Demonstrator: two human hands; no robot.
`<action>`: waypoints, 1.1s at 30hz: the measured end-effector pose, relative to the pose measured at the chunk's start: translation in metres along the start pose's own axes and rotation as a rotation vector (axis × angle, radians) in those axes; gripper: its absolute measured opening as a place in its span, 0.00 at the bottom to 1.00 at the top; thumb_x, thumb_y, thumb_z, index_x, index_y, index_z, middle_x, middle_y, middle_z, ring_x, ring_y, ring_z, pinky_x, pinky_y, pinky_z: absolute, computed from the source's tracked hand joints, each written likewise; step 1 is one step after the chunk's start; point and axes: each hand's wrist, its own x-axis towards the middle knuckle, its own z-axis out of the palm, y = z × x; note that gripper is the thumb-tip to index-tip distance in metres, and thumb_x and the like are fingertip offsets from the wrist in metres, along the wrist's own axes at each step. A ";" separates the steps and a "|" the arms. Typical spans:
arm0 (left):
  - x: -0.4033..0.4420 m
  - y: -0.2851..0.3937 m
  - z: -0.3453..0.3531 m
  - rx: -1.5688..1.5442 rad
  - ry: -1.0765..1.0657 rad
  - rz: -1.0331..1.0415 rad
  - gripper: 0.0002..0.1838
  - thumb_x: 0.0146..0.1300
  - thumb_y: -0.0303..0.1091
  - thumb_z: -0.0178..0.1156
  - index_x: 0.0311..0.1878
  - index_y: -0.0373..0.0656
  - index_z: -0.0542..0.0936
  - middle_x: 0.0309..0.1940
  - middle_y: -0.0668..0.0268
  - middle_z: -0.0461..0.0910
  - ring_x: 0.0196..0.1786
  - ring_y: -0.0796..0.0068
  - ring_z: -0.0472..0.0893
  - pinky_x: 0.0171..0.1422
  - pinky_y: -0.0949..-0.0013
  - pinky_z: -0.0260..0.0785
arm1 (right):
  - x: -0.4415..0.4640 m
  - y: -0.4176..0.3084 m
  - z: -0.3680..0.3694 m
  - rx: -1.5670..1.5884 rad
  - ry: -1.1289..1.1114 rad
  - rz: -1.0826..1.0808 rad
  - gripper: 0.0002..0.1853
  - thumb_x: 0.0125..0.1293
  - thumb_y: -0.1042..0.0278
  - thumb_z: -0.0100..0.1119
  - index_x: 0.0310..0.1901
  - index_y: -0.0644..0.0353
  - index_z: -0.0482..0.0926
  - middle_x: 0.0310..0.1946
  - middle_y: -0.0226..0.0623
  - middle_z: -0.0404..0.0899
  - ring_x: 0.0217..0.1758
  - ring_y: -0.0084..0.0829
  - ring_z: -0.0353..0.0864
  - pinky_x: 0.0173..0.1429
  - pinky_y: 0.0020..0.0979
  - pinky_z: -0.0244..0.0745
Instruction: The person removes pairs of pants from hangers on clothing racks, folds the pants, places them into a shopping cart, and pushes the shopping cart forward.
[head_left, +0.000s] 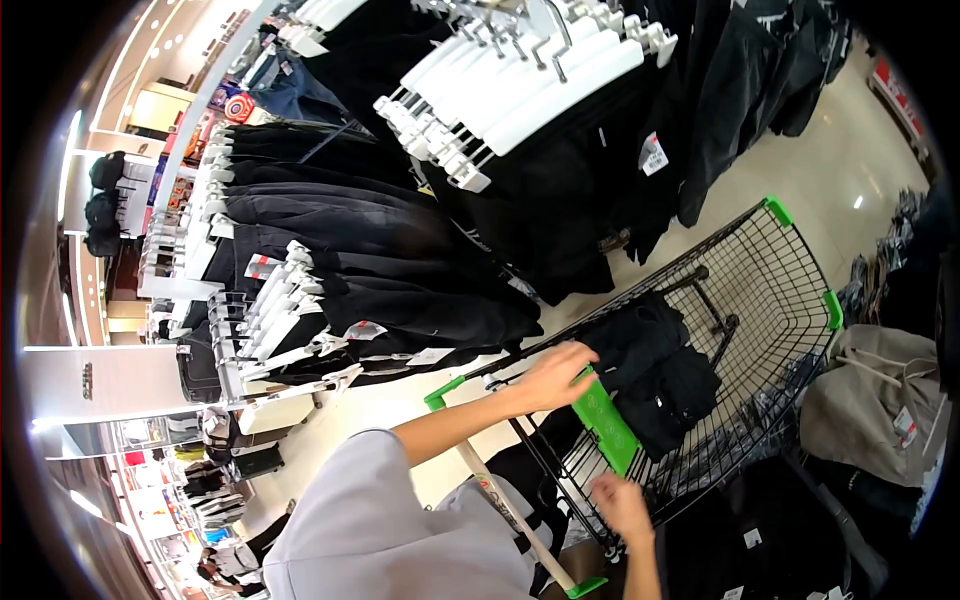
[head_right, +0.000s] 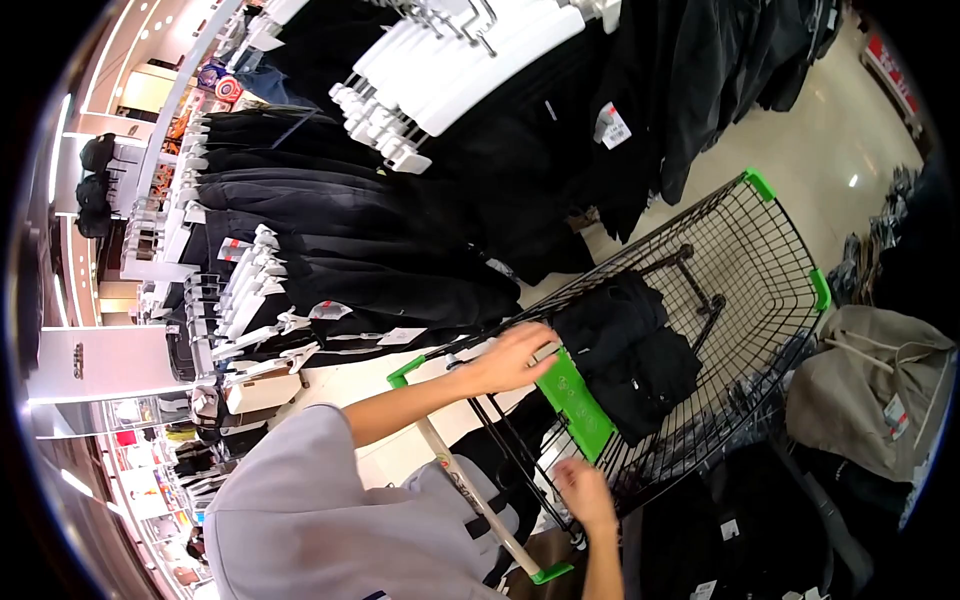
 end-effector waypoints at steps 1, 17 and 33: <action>-0.009 0.007 -0.026 0.091 0.092 0.017 0.16 0.71 0.38 0.66 0.56 0.39 0.81 0.54 0.52 0.82 0.60 0.47 0.81 0.67 0.50 0.73 | -0.015 -0.009 0.020 0.039 0.009 -0.054 0.07 0.70 0.70 0.67 0.44 0.65 0.86 0.35 0.49 0.88 0.36 0.43 0.91 0.43 0.39 0.84; -0.128 -0.015 -0.073 0.257 0.012 -0.695 0.33 0.76 0.61 0.55 0.48 0.32 0.85 0.40 0.37 0.88 0.48 0.33 0.88 0.57 0.42 0.81 | -0.088 0.043 0.091 -0.541 0.708 -0.138 0.18 0.57 0.75 0.71 0.51 0.61 0.85 0.45 0.45 0.85 0.53 0.51 0.82 0.57 0.48 0.79; -0.091 0.016 -0.045 0.231 0.027 -0.586 0.32 0.76 0.57 0.55 0.41 0.31 0.88 0.43 0.37 0.88 0.49 0.35 0.88 0.59 0.42 0.79 | -0.098 0.056 0.048 -0.580 0.783 -0.114 0.15 0.56 0.73 0.71 0.47 0.58 0.86 0.42 0.43 0.87 0.49 0.50 0.85 0.56 0.47 0.79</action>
